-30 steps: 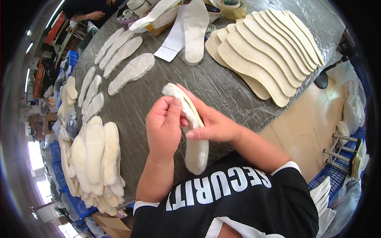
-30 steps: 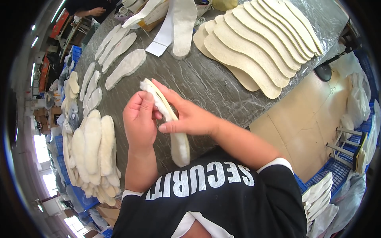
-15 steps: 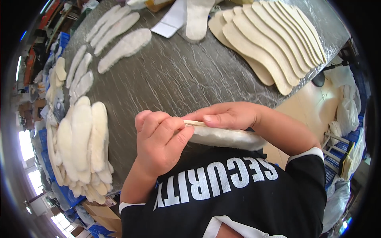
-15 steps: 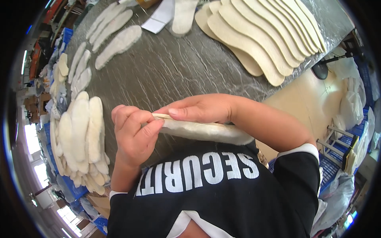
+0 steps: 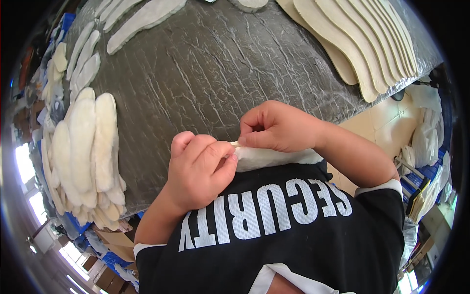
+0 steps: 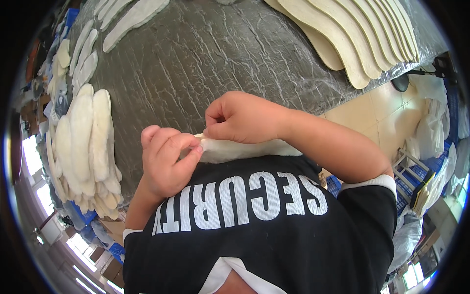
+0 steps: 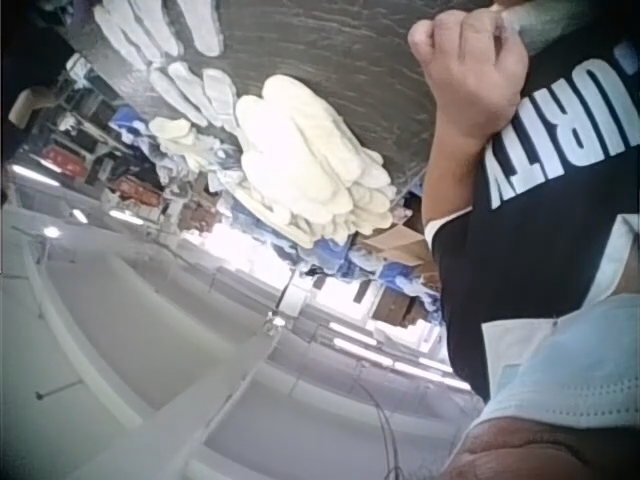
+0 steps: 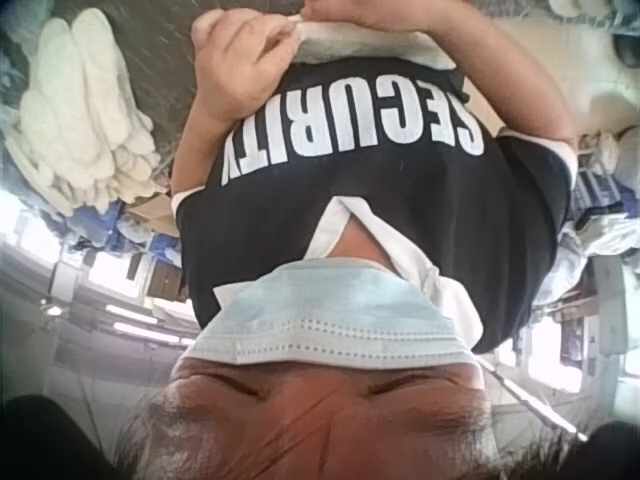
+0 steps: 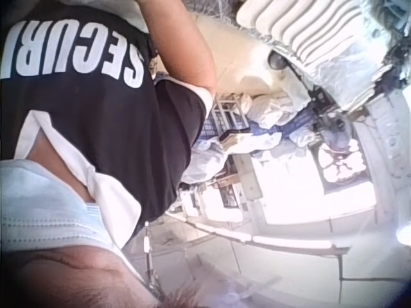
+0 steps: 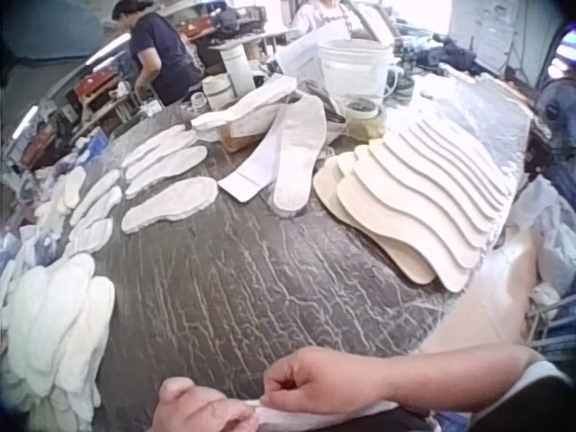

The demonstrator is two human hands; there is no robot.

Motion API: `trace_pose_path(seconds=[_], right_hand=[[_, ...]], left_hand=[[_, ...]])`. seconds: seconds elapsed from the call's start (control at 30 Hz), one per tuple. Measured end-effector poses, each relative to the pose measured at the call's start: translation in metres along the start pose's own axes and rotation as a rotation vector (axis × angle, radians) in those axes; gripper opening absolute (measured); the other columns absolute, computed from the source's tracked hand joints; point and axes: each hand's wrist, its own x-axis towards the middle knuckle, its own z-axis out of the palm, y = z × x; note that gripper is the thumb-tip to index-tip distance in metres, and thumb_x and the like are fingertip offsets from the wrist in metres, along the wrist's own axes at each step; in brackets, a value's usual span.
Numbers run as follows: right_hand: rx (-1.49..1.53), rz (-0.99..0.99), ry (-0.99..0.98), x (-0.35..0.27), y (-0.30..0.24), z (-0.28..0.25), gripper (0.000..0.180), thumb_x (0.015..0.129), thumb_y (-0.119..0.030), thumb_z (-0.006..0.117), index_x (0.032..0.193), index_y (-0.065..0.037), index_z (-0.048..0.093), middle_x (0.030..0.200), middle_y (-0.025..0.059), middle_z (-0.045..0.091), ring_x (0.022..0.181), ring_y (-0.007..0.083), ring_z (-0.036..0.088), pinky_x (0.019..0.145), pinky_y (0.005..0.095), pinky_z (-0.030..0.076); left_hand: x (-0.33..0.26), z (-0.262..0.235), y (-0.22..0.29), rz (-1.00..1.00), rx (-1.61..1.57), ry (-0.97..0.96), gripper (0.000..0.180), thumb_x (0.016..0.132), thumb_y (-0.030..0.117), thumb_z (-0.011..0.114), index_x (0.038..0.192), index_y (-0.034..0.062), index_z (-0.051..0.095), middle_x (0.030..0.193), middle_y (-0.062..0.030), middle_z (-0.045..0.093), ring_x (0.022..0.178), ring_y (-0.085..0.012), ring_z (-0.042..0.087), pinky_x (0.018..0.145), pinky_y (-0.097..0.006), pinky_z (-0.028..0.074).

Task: Manually assembling and inspecting fleece-lined shoe insoles at a factory workstation.

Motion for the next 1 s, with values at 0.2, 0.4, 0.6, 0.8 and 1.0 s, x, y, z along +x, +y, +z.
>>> trace_pose_path(seconds=[0.2,0.4,0.6,0.8,1.0], right_hand=[[-0.159,0.043,-0.001,0.001,-0.011,0.005,0.017,0.090,-0.014,0.065,0.079,-0.001,0.065,0.066,0.0008,0.058,0.062,0.0077,0.048,0.057,0.0276,0.041],[-0.220,0.015,0.044,0.005,-0.008,0.008,0.018,0.086,-0.016,0.066,0.079,0.001,0.066,0.063,0.0081,0.059,0.058,0.0139,0.051,0.056,0.0317,0.043],[-0.296,0.050,-0.046,0.014,-0.022,0.001,0.016,0.082,-0.014,0.066,0.078,0.001,0.065,0.064,0.0095,0.060,0.059,0.0151,0.054,0.057,0.0320,0.045],[-0.388,0.127,0.008,0.027,-0.011,0.002,0.016,0.079,-0.015,0.066,0.076,0.001,0.066,0.063,0.0086,0.060,0.059,0.0157,0.054,0.057,0.0327,0.044],[-0.153,0.159,0.023,0.018,-0.009,-0.002,0.018,0.084,-0.018,0.067,0.080,0.000,0.068,0.066,0.0015,0.060,0.063,0.0082,0.052,0.058,0.0278,0.043]], left_hand=[[0.006,-0.014,0.011,-0.589,-0.362,-0.071,0.009,0.075,0.004,0.072,0.080,0.0037,0.064,0.079,-0.0071,0.065,0.069,-0.0220,0.056,0.069,-0.035,0.040],[0.014,-0.012,0.011,-0.438,-0.208,-0.119,0.012,0.072,0.000,0.073,0.080,0.0043,0.065,0.074,-0.0052,0.063,0.069,-0.0229,0.057,0.068,-0.036,0.041],[0.012,-0.004,0.006,-0.330,-0.200,-0.115,0.019,0.069,-0.003,0.071,0.078,0.0063,0.057,0.077,-0.0057,0.061,0.070,-0.0249,0.056,0.069,-0.037,0.040],[0.008,0.000,0.006,-0.165,-0.347,-0.117,0.028,0.066,-0.008,0.069,0.084,0.0073,0.053,0.079,-0.0073,0.059,0.069,-0.0273,0.053,0.069,-0.038,0.040],[0.001,0.006,-0.003,-0.306,-0.233,0.031,0.026,0.071,-0.007,0.072,0.087,0.0056,0.055,0.080,-0.0085,0.061,0.072,-0.0260,0.055,0.069,-0.037,0.043]])
